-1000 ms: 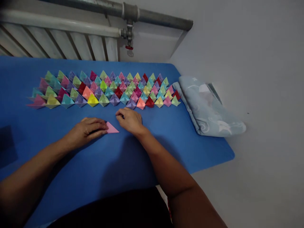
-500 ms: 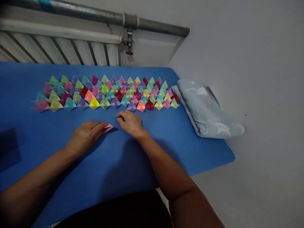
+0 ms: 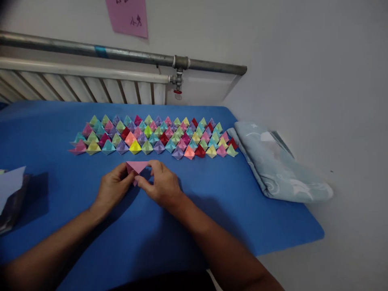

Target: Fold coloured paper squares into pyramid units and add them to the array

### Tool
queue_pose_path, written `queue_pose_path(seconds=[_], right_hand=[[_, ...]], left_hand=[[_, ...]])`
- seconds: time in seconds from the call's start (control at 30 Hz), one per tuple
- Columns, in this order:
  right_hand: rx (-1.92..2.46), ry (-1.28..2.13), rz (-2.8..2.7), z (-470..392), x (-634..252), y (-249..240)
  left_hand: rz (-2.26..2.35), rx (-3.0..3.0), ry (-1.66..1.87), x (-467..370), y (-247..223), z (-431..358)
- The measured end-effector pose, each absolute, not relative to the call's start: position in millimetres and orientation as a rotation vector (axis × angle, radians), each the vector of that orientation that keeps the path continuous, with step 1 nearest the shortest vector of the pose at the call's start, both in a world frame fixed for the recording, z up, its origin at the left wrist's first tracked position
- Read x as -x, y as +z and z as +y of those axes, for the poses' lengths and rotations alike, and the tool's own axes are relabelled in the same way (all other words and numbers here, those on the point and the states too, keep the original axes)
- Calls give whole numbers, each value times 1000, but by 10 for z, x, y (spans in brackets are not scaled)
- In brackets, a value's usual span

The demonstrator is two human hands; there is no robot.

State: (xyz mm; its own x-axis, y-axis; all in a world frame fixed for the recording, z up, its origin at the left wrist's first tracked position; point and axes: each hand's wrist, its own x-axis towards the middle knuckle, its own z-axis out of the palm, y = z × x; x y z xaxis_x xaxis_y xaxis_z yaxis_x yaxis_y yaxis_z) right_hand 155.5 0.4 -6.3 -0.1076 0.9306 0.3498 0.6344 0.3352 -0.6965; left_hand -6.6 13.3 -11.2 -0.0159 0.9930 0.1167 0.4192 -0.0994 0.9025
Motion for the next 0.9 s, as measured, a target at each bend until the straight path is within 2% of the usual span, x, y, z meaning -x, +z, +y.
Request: queue_pose_path(seconds=[0.17,0.3,0.57,0.9], right_hand=[[1286,193,-1983,-14,-1547,-69],[1303,87,-2077,2,-1566,-82],[1325,258,-2024,69,-1594,-149],[982,433,-1788,31,-1595,-158]], left_hand=[[1319,-1386,1179,-14,-140,73],[1291,-1262,1200,-32,-150,46],[1357,-1299,1232,6,-182,63],[1207,-1321,1342,-4,-78,-24]])
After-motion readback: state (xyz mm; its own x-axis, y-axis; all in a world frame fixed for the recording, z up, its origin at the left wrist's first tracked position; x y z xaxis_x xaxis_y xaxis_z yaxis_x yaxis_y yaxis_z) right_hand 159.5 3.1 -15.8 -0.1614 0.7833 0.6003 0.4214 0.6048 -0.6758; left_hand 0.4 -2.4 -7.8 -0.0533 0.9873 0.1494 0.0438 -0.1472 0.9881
